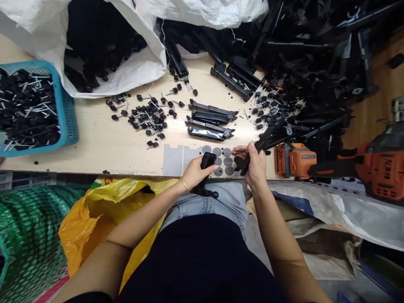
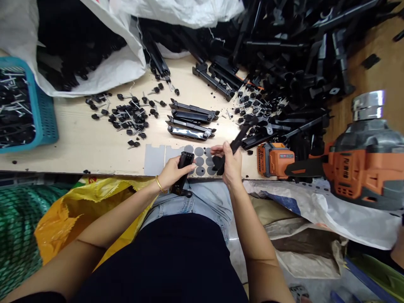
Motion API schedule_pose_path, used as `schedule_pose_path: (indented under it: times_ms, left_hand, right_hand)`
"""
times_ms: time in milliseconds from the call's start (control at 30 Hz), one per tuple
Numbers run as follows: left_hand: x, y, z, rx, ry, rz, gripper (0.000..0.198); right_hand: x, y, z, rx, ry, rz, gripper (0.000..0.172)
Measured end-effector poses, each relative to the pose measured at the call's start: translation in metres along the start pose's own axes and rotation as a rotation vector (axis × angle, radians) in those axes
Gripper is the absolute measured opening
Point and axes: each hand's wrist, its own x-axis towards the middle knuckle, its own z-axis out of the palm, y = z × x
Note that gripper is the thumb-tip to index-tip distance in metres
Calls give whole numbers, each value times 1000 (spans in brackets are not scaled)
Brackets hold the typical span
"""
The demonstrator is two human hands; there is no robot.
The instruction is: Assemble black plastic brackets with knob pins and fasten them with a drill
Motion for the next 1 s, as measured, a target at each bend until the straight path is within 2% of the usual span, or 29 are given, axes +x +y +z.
schedule_pose_path:
  times_ms: [100,233,400,567,667,867,1000]
  left_hand:
    - [-10,5,10,1,-29,-16,19]
    - [-21,16,15,224,47,23,15]
    - [-33,18,11,453,98,89,23]
    - [-49,11,10,536,189,245,26]
    - [-55,6,12,602,247,268,25]
    - [-50,0,9,623,188,261,24]
    - [-48,1,4,593,169,190,23]
  right_hand:
    - [-22,-21,26,70,-178,118,49]
    - [-38,-27,49,136,-205,184,49]
    - [-41,-24,48,145,-215,207,44]
    - [-47,-27,48,113,-303,239,40]
    - [-52,-24,49,121,-313,278,43]
    - [-54,-16,51,153,-219,284,43]
    - [-55,-13,55,145,-216,262,44]
